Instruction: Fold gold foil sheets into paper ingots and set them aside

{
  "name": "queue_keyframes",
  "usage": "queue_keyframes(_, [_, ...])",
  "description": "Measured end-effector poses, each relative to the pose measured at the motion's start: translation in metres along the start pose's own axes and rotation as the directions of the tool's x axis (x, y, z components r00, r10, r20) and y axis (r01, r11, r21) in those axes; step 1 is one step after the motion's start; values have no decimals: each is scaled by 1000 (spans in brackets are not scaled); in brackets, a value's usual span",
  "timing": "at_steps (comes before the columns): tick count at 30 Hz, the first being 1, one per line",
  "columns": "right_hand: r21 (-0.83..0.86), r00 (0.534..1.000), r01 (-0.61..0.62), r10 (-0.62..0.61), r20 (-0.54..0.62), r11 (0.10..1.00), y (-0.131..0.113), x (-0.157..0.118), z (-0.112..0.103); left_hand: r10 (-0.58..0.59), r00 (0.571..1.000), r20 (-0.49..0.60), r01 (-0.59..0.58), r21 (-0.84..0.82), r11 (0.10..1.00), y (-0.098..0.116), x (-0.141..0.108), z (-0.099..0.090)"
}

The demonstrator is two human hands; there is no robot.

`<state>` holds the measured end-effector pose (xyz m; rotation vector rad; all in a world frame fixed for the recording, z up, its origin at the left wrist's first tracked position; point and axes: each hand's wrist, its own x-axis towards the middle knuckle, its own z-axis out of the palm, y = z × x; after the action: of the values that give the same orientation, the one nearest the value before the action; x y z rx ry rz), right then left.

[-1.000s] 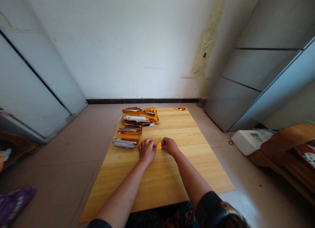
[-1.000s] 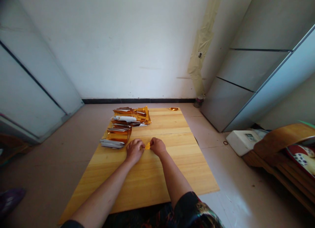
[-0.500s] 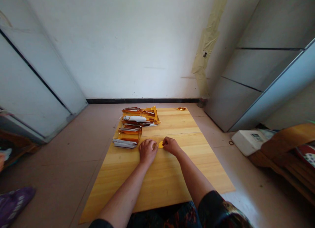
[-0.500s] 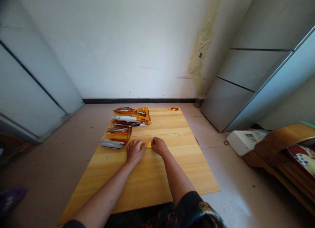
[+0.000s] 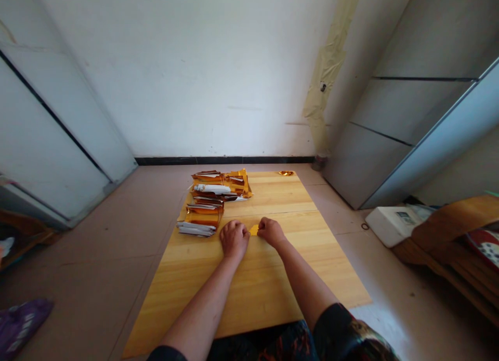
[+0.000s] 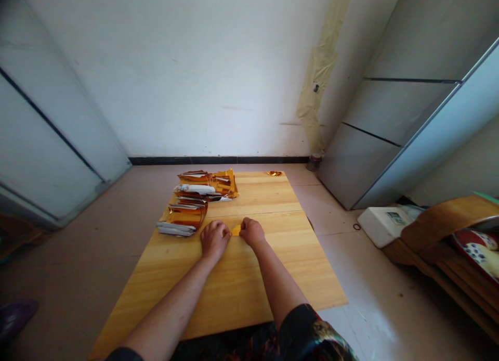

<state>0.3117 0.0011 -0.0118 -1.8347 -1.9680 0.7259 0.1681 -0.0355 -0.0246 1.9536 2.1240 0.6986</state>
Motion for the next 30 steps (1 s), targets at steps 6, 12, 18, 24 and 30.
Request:
queue_keyframes(6, [15, 998, -39, 40, -48, 999, 24, -1, -15, 33, 999, -27, -33, 2, 999, 0, -2, 1])
queue_keyframes(12, [47, 992, 64, -58, -116, 997, 43, -6, -17, 142, 990, -21, -141, 37, 989, 1, -8, 2])
queue_keyframes(18, [-38, 990, 92, -95, -102, 995, 33, -17, -12, 181, 983, -7, -181, 12, 983, 2, -8, 4])
queue_keyframes(24, [-133, 995, 5, -18, -95, 991, 21, -16, -9, 240, 971, 6, -240, -16, 971, 1, -7, 4])
queue_keyframes(30, [-165, 999, -4, -4, -49, 986, 15, -15, -10, 308, 952, 5, -307, -21, 951, 3, -7, 4])
